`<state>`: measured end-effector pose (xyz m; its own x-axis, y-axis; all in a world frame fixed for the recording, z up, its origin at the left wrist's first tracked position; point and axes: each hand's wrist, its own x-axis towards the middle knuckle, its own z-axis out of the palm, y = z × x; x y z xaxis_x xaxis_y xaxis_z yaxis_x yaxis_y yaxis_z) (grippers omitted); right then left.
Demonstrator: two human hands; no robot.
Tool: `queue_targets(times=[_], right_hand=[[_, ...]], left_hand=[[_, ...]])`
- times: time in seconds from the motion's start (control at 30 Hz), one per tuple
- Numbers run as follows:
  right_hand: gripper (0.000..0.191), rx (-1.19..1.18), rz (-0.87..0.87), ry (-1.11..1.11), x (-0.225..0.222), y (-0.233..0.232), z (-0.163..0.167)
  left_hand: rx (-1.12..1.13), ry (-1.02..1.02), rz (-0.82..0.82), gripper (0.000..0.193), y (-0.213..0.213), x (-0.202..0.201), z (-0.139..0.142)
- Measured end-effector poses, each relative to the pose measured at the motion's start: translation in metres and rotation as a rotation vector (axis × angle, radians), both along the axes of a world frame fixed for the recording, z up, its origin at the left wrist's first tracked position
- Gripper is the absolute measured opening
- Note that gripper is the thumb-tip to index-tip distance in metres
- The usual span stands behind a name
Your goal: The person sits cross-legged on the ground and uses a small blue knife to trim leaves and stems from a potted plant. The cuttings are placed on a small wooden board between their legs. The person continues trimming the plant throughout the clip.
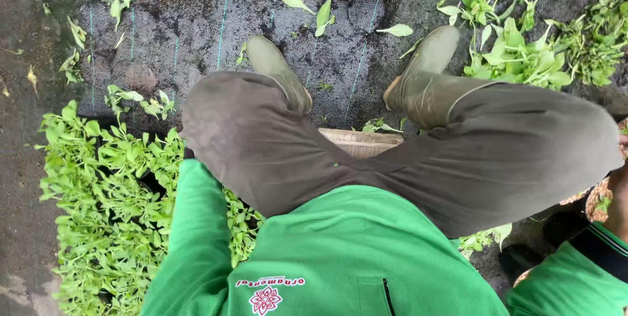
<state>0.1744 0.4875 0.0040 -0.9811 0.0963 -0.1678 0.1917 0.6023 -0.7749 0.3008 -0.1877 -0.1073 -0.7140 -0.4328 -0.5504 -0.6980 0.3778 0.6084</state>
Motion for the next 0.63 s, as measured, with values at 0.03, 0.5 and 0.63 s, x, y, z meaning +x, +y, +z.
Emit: queue_targets(times=[0.03,0.5,0.63], right_hand=[[0.035,-0.020,0.002,-0.006,-0.003,-0.001,0.000],[0.042,-0.034,-0.139,-0.240,-0.140,-0.087,-0.145],[0.048,-0.017,-0.136,-0.286,-0.162,-0.077,-0.188]], left_hand=[[-0.034,0.012,-0.015,0.048,-0.002,-0.015,0.001],[-0.435,0.223,-0.221,0.057,-0.118,-0.366,-0.128],[-0.606,0.225,-0.274,0.074,-0.152,-0.416,-0.169]])
